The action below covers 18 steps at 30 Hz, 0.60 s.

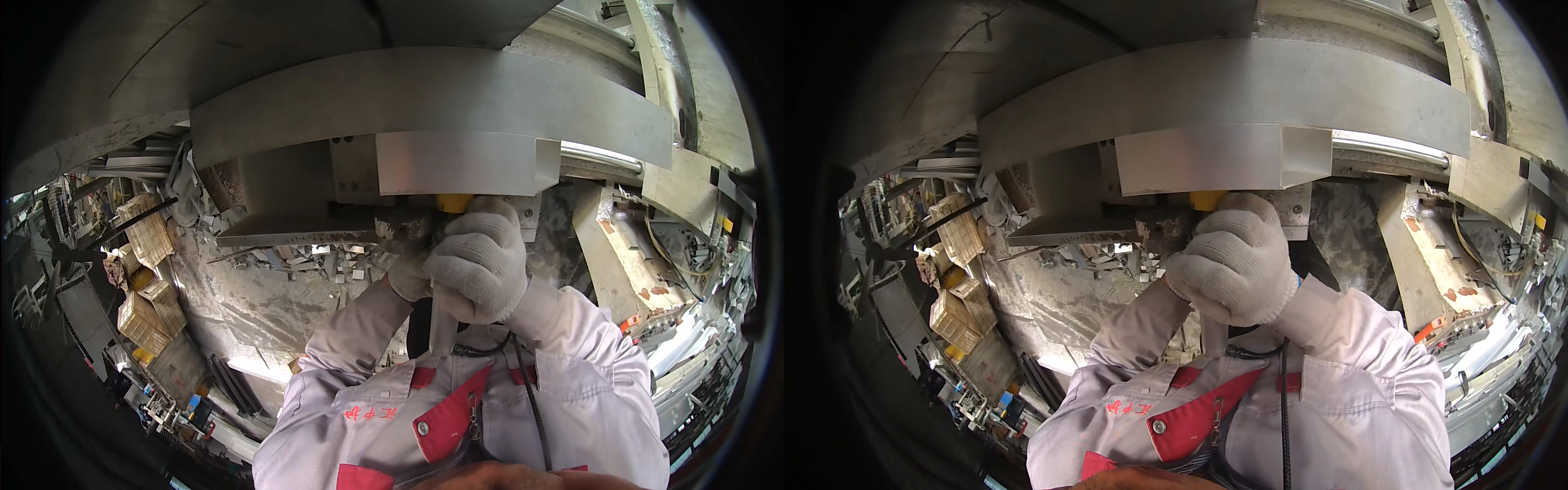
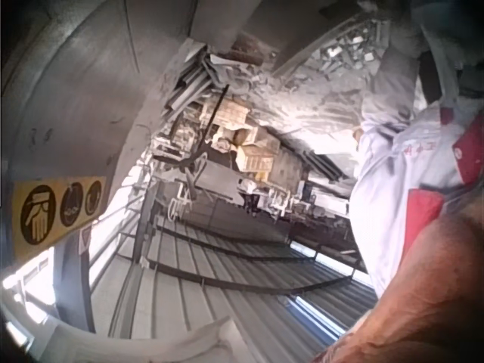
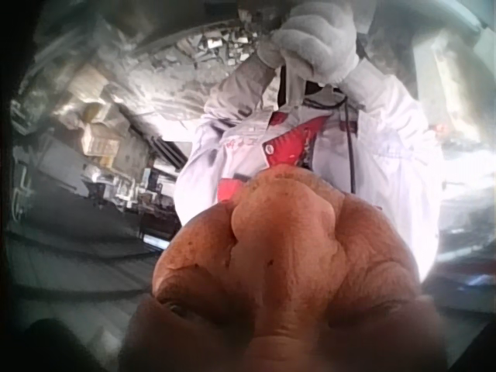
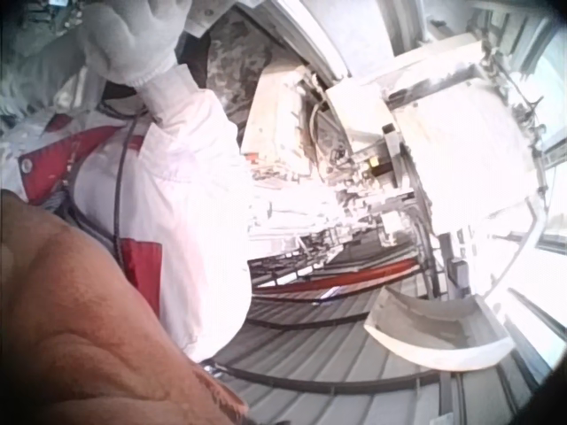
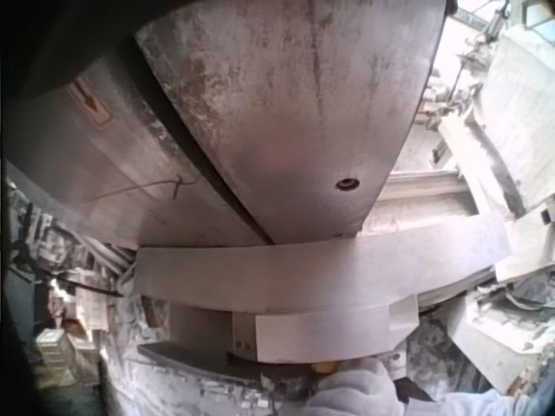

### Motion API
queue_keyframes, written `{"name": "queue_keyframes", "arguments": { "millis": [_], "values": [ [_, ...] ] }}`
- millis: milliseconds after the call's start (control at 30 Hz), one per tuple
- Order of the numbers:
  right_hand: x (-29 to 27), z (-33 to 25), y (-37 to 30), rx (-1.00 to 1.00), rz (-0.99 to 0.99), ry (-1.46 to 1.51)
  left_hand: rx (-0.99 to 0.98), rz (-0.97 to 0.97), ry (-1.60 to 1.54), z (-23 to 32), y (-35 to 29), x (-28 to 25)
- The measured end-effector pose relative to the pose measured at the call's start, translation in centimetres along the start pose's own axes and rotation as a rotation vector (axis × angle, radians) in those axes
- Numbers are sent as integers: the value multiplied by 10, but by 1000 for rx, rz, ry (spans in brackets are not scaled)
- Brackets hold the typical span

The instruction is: The person picks up a metal sheet and positions it under a machine, then uses a cylindrical tool to tighten or adjust components on the machine. The person continues to manipulate the tool and machine parts, making adjustments throughout the clip.

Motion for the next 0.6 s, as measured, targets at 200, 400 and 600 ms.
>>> {"name": "queue_keyframes", "arguments": {
  "millis": [200, 400, 600],
  "values": [
    [-2, -1, 0, 18, -55, -32, -6, -16, 46, 2, -7, -6],
    [-3, -1, -2, 29, -17, -31, 140, 64, 458, 15, -29, -8],
    [-3, -3, -2, 70, -4, -39, 239, 37, 198, 10, -24, 0]
  ]
}}
Point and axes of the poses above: each hand's wrist, its own y-axis towards the middle knuckle, its own x-axis out of the palm, z = x × y, the point moved 4 cm from there along y, towards the middle knuckle, and after that the axes turned 12 degrees about z, right-handed, at the moved point
